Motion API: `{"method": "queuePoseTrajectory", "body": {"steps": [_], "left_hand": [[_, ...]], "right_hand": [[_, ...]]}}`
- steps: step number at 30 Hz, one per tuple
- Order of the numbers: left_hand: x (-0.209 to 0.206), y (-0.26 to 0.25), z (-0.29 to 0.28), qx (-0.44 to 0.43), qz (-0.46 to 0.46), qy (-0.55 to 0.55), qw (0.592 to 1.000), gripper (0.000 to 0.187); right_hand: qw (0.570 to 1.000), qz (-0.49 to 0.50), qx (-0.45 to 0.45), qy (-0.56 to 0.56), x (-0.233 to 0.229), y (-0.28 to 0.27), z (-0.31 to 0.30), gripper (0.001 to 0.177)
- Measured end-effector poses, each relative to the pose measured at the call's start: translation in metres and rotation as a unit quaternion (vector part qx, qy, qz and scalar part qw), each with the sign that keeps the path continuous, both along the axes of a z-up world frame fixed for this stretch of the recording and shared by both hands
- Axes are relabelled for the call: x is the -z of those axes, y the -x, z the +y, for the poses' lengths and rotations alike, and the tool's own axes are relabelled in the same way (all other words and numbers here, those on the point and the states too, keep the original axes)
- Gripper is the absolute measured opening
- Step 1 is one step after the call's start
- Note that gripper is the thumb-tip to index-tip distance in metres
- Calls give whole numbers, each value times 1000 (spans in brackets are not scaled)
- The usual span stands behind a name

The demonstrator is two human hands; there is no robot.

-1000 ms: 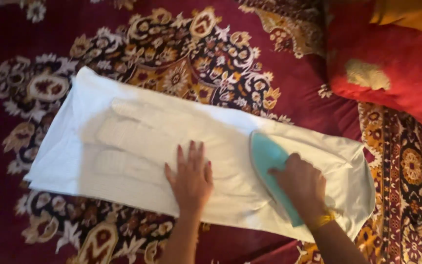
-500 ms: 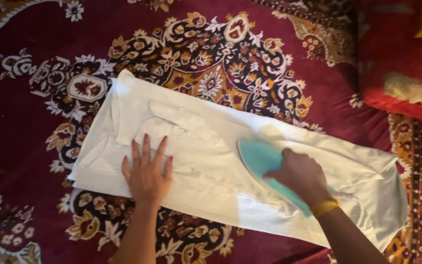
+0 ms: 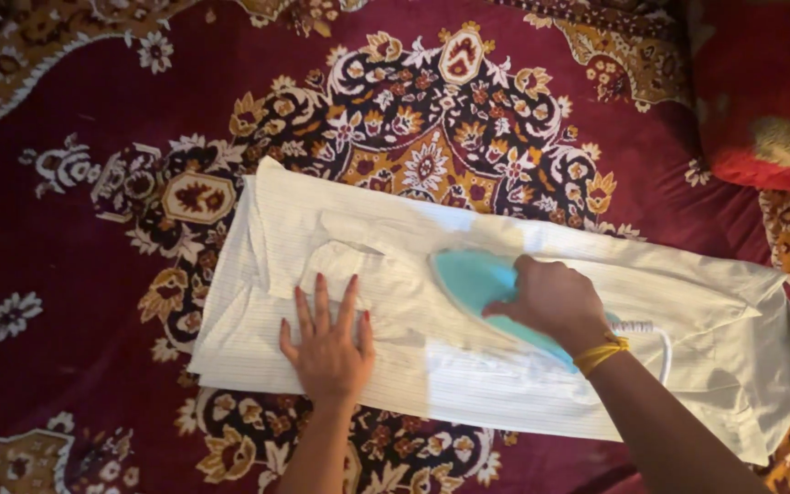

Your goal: Ironing and then folding a white shirt on a bed.

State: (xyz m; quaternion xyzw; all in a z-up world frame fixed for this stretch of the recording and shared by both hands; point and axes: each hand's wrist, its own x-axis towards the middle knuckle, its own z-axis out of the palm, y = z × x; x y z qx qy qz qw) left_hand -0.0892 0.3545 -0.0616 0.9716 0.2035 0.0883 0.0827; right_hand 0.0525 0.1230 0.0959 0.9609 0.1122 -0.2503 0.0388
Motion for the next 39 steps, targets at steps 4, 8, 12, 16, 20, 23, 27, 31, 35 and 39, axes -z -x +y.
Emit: {"method": "queuePoseTrajectory", "body": {"steps": [4, 8, 12, 16, 20, 23, 27, 31, 35, 39], "left_hand": [[-1, 1, -2, -9, -11, -16, 1000, 56], [10, 0, 2, 8, -11, -5, 1000, 60], [13, 1, -1, 0, 5, 4, 1000, 60], [-7, 0, -2, -15, 29, -9, 999, 59], [7, 1, 0, -1, 3, -3, 1000, 59], [0, 2, -2, -1, -15, -10, 1000, 59], [-6, 1, -1, 6, -49, 6, 999, 58], [2, 3, 7, 19, -62, 22, 998, 56], [-16, -55, 87, 31, -76, 131, 988, 47], [-53, -148, 181, 206, -34, 70, 976, 69]], "right_hand": [[998, -27, 55, -20, 11, -19, 4, 81], [996, 54, -67, -10, 5, -16, -1, 80], [1000, 5, -7, -11, 5, -10, -3, 84], [997, -40, 56, -33, 11, -21, 7, 79], [999, -19, 20, -43, 6, -20, 24, 77], [999, -17, 4, -38, 5, -19, 48, 75], [997, -36, 47, -45, 6, -21, 78, 75], [997, -36, 38, -56, 1, -20, 104, 78], [997, -9, 58, -55, 4, -30, 116, 76], [997, -8, 69, -21, -1, -33, 121, 73]]}}
